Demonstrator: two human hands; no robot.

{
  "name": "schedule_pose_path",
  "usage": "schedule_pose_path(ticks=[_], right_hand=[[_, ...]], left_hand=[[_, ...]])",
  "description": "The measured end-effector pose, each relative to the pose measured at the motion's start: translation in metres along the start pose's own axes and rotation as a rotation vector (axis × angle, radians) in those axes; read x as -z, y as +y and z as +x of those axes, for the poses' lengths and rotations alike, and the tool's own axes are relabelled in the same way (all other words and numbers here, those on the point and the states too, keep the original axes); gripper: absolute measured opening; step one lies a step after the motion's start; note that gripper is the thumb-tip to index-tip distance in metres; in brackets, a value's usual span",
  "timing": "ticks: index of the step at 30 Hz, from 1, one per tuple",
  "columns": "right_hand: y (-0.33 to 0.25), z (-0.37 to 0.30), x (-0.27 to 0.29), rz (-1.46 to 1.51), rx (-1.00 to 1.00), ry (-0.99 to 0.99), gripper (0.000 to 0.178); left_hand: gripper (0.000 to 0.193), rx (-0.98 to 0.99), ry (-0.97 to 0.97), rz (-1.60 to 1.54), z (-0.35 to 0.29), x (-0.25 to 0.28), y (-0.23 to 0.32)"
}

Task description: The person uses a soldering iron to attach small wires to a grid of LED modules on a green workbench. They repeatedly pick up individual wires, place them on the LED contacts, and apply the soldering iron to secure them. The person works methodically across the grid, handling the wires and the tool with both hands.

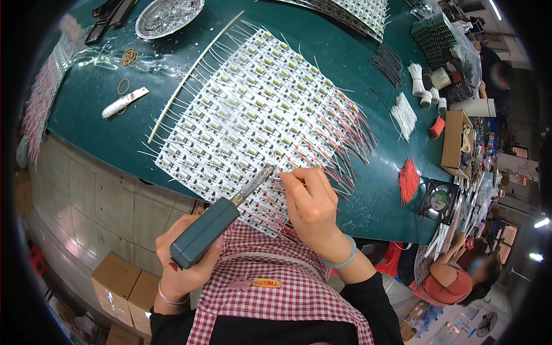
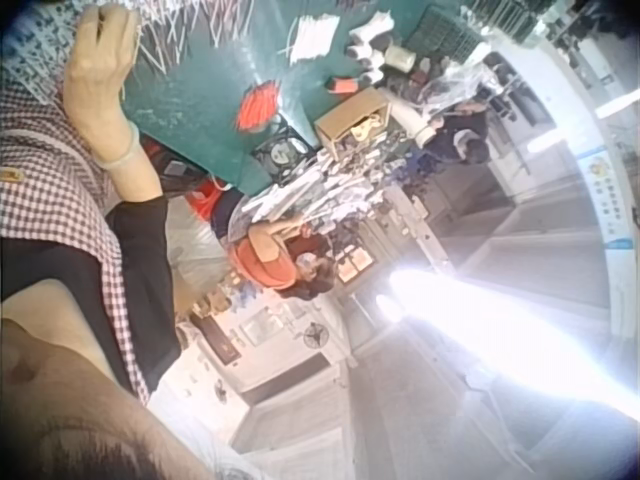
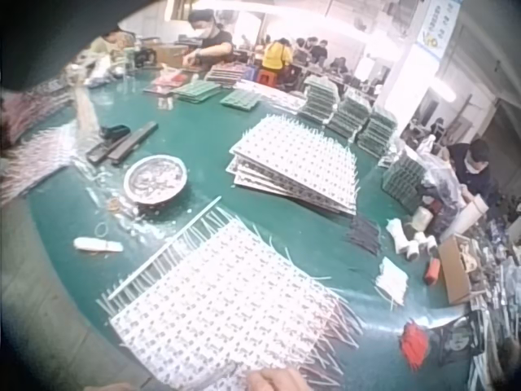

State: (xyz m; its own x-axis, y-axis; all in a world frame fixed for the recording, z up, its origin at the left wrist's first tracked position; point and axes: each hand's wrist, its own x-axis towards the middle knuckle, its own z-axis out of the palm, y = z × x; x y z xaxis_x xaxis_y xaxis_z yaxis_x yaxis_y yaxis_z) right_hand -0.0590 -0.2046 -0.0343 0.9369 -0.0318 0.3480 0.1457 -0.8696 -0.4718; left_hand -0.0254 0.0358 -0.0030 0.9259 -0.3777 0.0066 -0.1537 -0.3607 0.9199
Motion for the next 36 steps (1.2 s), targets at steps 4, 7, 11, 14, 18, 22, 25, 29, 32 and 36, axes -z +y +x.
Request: schedule_pose_path(ticks=[4, 7, 11, 14, 18, 22, 25, 29, 32, 36], right_hand=[[0.0, 0.0, 0.0, -0.01, -0.006, 0.002, 0.026], [-0.001, 0.0, -0.001, -0.017, -0.008, 0.001, 0.026], [0.0, -0.001, 0.0, -0.015, -0.005, -0.002, 0.028], [0.0, -0.001, -0.001, -0.018, -0.002, -0.005, 0.029], [0.001, -0.001, -0.001, -0.021, -0.001, -0.004, 0.029], [0.001, -0.001, -0.001, -0.015, 0.0, -0.006, 0.029], [0.001, -0.001, -0.001, -0.017, 0.007, 0.002, 0.029], [0.001, -0.001, -0.001, -0.024, 0.0, -0.001, 0.028], [0.0, -0.001, -0.002, -0.026, 0.001, 0.012, 0.028], [-0.001, 0.0, -0.002, -0.036, 0.01, 0.042, 0.027]], left_hand=[[0.021, 0.017, -0.016, 0.013, 0.0, 0.0, 0.0], [0.026, 0.086, -0.026, -0.01, -0.004, 0.0, -0.001], [0.032, 0.11, -0.065, -0.025, -0.009, 0.002, -0.007], [0.024, 0.055, -0.025, -0.016, -0.003, -0.001, -0.003], [0.019, 0.082, -0.019, -0.086, -0.002, -0.001, -0.003], [0.019, 0.004, -0.004, -0.01, 0.001, 0.0, 0.002], [0.02, -0.067, 0.005, 0.027, -0.001, 0.004, 0.0], [0.021, -0.038, 0.014, -0.014, -0.001, 0.002, 0.0], [0.023, -0.011, 0.019, -0.029, -0.004, 0.001, 0.001], [0.023, 0.0, 0.022, -0.047, -0.005, 0.002, 0.002]])
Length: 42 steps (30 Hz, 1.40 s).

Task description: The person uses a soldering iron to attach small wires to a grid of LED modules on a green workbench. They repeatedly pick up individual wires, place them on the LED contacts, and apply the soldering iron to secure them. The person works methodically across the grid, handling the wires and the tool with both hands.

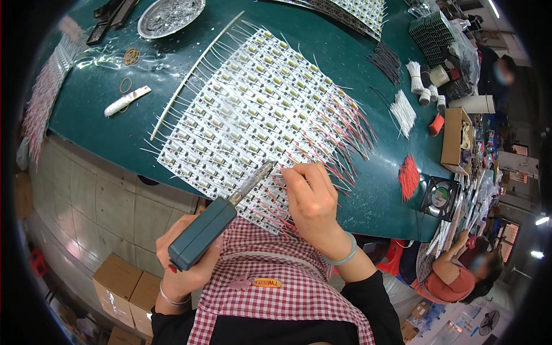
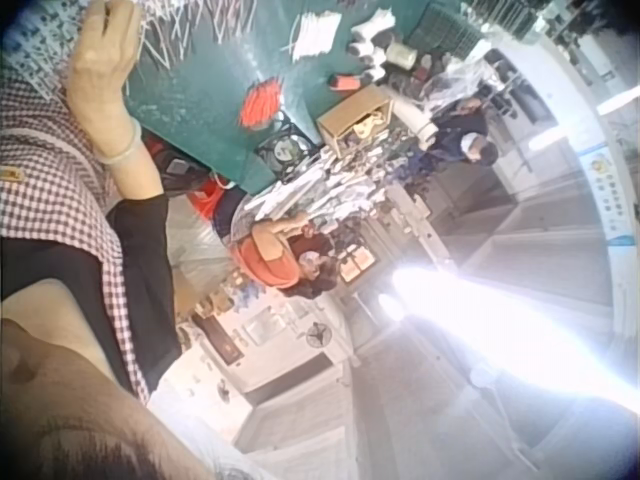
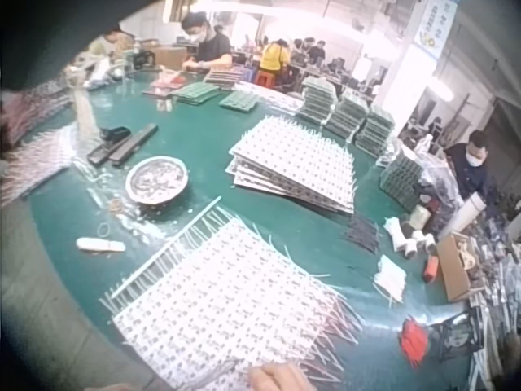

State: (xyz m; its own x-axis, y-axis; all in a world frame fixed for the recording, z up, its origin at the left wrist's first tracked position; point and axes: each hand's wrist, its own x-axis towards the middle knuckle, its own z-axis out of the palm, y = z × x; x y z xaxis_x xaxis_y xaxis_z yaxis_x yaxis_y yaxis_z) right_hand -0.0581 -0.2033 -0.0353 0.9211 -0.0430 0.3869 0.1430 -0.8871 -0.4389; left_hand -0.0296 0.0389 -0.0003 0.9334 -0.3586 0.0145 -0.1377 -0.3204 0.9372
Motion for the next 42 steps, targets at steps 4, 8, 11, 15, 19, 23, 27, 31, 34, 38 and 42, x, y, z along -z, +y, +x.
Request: schedule_pose_path(ticks=[4, 8, 11, 15, 19, 23, 27, 31, 34, 38, 42], right_hand=[[-0.004, -0.001, 0.01, -0.025, 0.013, 0.013, 0.029], [-0.012, -0.003, 0.017, 0.025, -0.02, 0.003, 0.029], [-0.013, -0.004, 0.014, 0.036, 0.008, 0.008, 0.032], [-0.012, -0.005, 0.009, 0.044, 0.004, 0.004, 0.03], [-0.017, -0.006, 0.008, 0.056, -0.002, -0.017, 0.027], [-0.019, -0.009, 0.004, 0.058, -0.02, -0.021, 0.025], [-0.017, -0.01, 0.0, 0.036, -0.024, -0.015, 0.025], [-0.017, -0.011, -0.001, 0.031, -0.026, -0.014, 0.025], [-0.017, -0.011, -0.003, 0.028, -0.025, -0.013, 0.024], [-0.018, -0.01, -0.002, 0.024, -0.03, -0.033, 0.024], [-0.019, -0.007, -0.001, 0.013, -0.03, -0.05, 0.025]], left_hand=[[0.024, 0.049, 0.019, -0.008, -0.008, 0.004, -0.004], [0.024, 0.089, 0.026, -0.025, -0.013, 0.005, -0.005], [0.024, 0.062, 0.033, -0.008, -0.013, 0.006, -0.004], [0.024, 0.064, 0.045, -0.016, -0.016, 0.006, -0.007], [0.023, 0.107, 0.021, -0.021, -0.017, 0.008, -0.005], [0.023, 0.034, 0.027, -0.002, -0.015, 0.008, -0.006], [0.023, 0.009, 0.05, 0.015, -0.015, 0.006, -0.003], [0.023, -0.017, 0.006, 0.063, -0.016, 0.008, -0.005], [0.023, -0.008, 0.002, 0.051, -0.016, 0.008, -0.006], [0.022, 0.025, -0.007, 0.063, -0.016, 0.008, -0.006], [0.022, 0.008, 0.017, 0.013, -0.015, 0.005, -0.008]])
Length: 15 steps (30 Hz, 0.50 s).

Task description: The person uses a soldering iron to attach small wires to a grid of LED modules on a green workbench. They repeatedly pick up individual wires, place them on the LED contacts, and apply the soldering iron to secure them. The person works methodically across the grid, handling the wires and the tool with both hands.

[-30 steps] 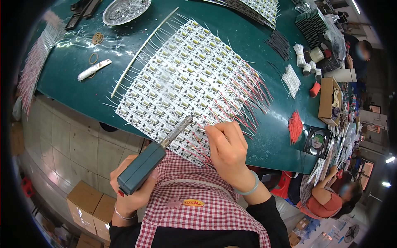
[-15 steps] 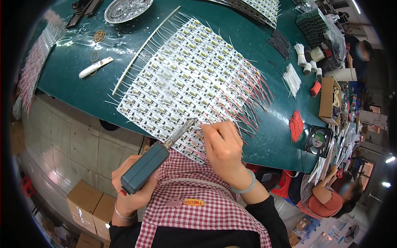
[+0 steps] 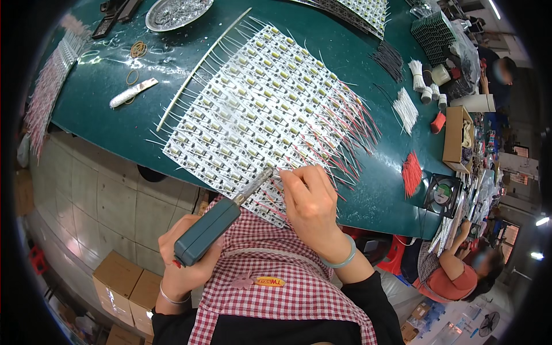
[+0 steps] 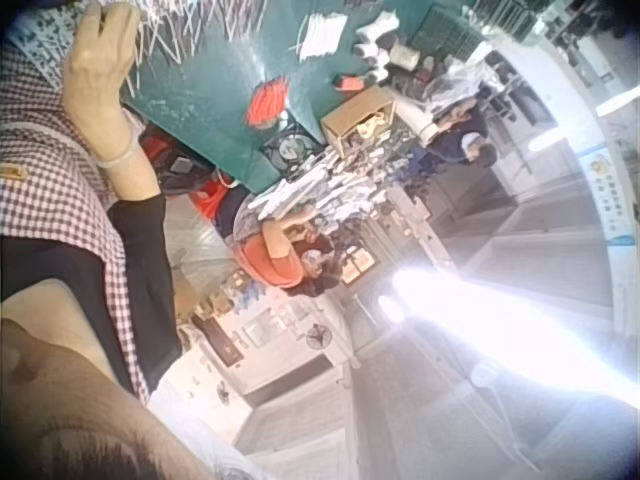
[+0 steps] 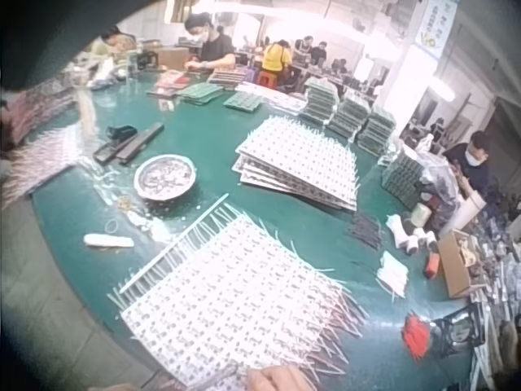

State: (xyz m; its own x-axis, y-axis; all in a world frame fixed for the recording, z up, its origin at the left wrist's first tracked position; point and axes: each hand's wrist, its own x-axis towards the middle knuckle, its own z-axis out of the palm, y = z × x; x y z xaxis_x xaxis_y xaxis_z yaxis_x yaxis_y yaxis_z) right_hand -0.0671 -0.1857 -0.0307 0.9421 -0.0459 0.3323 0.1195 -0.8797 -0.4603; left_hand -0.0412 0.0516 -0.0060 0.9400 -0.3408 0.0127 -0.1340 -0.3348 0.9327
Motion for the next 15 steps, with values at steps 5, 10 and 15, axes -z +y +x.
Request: schedule_pose_path(ticks=[5, 10, 15], right_hand=[[-0.0011, 0.0012, 0.0005, -0.013, -0.004, -0.008, 0.025], [-0.002, 0.002, 0.0008, -0.027, -0.006, -0.022, 0.025], [-0.0024, 0.0029, 0.0013, -0.027, -0.003, -0.032, 0.025]], left_hand=[[0.021, 0.01, -0.036, 0.023, 0.0014, 0.0021, -0.0005], [0.019, -0.011, -0.021, 0.009, 0.0022, 0.0006, -0.0003], [0.021, 0.021, 0.0, -0.028, -0.0061, 0.0048, -0.0097]])
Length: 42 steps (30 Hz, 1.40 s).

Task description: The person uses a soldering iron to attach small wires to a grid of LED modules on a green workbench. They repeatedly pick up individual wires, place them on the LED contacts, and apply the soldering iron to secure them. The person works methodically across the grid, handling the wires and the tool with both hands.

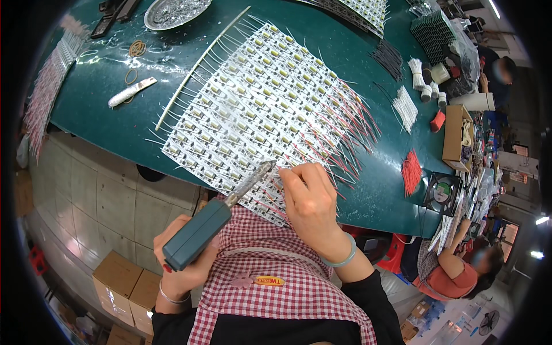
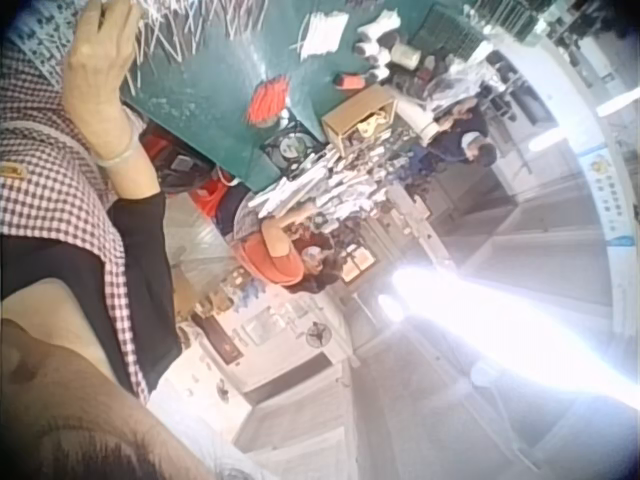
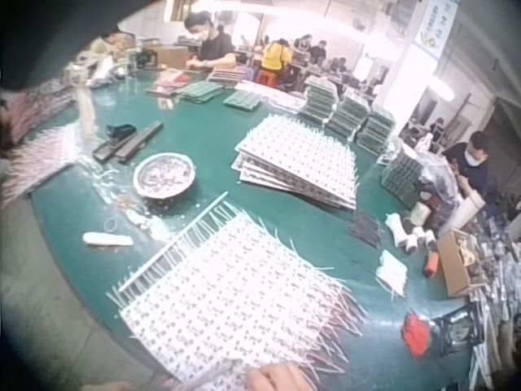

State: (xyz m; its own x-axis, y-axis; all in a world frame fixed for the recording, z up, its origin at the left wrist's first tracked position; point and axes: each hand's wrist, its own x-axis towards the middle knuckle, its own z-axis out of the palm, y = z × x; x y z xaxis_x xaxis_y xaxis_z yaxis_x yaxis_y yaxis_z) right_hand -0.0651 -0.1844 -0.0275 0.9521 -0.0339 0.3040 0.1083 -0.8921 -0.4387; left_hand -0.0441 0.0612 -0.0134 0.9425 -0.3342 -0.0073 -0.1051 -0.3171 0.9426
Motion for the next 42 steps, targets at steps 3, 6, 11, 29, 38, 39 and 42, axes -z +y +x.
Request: schedule_pose_path(ticks=[3, 6, 11, 29, 38, 39, 42], right_hand=[[-0.001, 0.0, 0.001, -0.002, -0.002, -0.003, 0.025], [-0.001, 0.0, 0.001, 0.001, -0.01, -0.006, 0.026], [0.001, -0.002, 0.004, 0.028, -0.006, -0.007, 0.029], [-0.012, -0.017, -0.006, 0.083, 0.002, 0.081, 0.021], [-0.013, -0.019, -0.008, 0.067, -0.026, 0.064, 0.022], [-0.013, -0.019, -0.008, 0.066, -0.024, 0.066, 0.022], [-0.014, -0.019, -0.008, 0.065, -0.024, 0.063, 0.023]], left_hand=[[0.024, -0.018, 0.039, 0.017, -0.006, 0.003, -0.004], [0.025, 0.026, 0.017, 0.003, -0.002, 0.005, 0.005], [0.026, 0.053, 0.016, -0.025, -0.003, 0.004, 0.008], [0.024, 0.022, 0.022, -0.018, -0.015, 0.009, 0.003], [0.024, -0.072, 0.005, 0.071, -0.012, 0.007, 0.007], [0.024, -0.069, -0.003, 0.072, -0.011, 0.007, 0.008], [0.024, -0.06, 0.014, 0.085, -0.013, 0.006, 0.007]])
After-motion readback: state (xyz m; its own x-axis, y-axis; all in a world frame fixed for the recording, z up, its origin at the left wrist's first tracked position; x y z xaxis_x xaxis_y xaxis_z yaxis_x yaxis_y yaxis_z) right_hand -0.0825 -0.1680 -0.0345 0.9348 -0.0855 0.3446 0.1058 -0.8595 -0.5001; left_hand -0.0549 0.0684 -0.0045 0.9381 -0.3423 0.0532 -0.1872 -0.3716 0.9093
